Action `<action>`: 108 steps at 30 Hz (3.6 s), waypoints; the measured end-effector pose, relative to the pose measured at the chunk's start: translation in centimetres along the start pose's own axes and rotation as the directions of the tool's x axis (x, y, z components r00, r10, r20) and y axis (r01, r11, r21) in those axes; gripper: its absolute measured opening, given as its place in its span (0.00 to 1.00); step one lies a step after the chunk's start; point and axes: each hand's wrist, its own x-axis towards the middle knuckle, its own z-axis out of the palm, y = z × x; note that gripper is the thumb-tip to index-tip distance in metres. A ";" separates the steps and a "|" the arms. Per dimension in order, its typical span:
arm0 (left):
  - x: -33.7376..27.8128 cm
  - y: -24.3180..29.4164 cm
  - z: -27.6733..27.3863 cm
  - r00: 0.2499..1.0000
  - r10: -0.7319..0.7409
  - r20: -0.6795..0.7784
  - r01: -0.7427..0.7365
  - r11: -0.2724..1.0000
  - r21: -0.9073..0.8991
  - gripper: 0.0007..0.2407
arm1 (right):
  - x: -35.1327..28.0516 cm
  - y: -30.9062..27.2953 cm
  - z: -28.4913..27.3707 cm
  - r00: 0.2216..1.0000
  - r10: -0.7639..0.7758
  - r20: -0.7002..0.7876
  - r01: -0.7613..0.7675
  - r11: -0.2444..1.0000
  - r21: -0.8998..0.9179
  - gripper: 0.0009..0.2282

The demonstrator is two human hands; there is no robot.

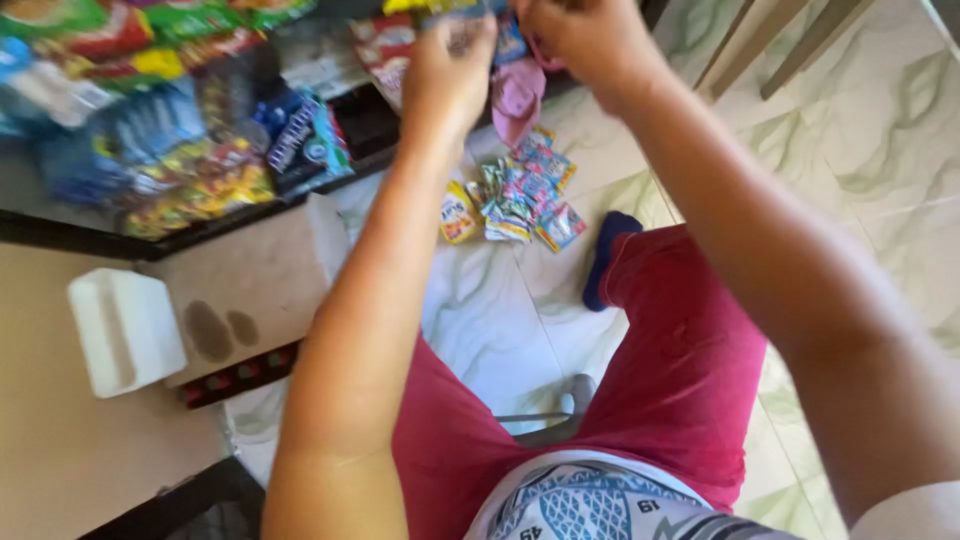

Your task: Organizing various snack packets, detergent sachets, and other grocery items on shelves and into a box.

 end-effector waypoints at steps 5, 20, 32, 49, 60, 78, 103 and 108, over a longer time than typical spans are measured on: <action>-4.2 -11.5 2.6 0.897 -0.412 0.161 0.374 0.901 0.218 0.12 | -1.4 10.2 2.2 0.966 0.224 -0.127 -0.189 0.953 0.237 0.05; -12.1 -45.7 13.6 0.819 -0.525 0.233 0.516 0.850 0.102 0.20 | -4.7 47.9 11.2 0.228 0.957 -0.179 -0.775 0.290 0.562 0.16; -11.5 -48.2 13.3 0.837 -0.536 0.112 0.411 0.750 0.519 0.11 | -5.0 49.0 12.6 0.351 0.809 -0.471 -0.809 0.515 0.282 0.24; -20.6 -49.5 8.2 0.647 -0.670 0.365 0.336 0.680 0.652 0.10 | -14.6 45.6 20.1 0.816 0.330 -0.476 -0.465 0.863 -0.199 0.24; -15.9 -38.7 2.0 0.502 -0.554 0.664 0.729 0.684 0.019 0.23 | -6.7 31.4 12.3 0.778 0.610 0.152 -0.615 0.789 -0.016 0.16; -11.5 -8.0 -3.1 0.970 -0.193 -0.149 0.228 0.935 0.273 0.22 | -8.9 5.6 9.2 0.948 0.023 -0.318 -0.041 0.998 -0.050 0.16; -8.0 -10.3 -4.4 0.845 -0.529 0.071 0.519 0.782 -0.346 0.11 | -2.7 5.1 9.8 0.908 0.419 0.010 -0.387 0.831 0.400 0.15; -7.8 -8.0 -4.7 0.757 -0.646 0.099 0.645 0.713 -0.274 0.14 | -2.9 5.9 9.8 0.859 0.512 -0.032 -0.424 0.744 0.517 0.16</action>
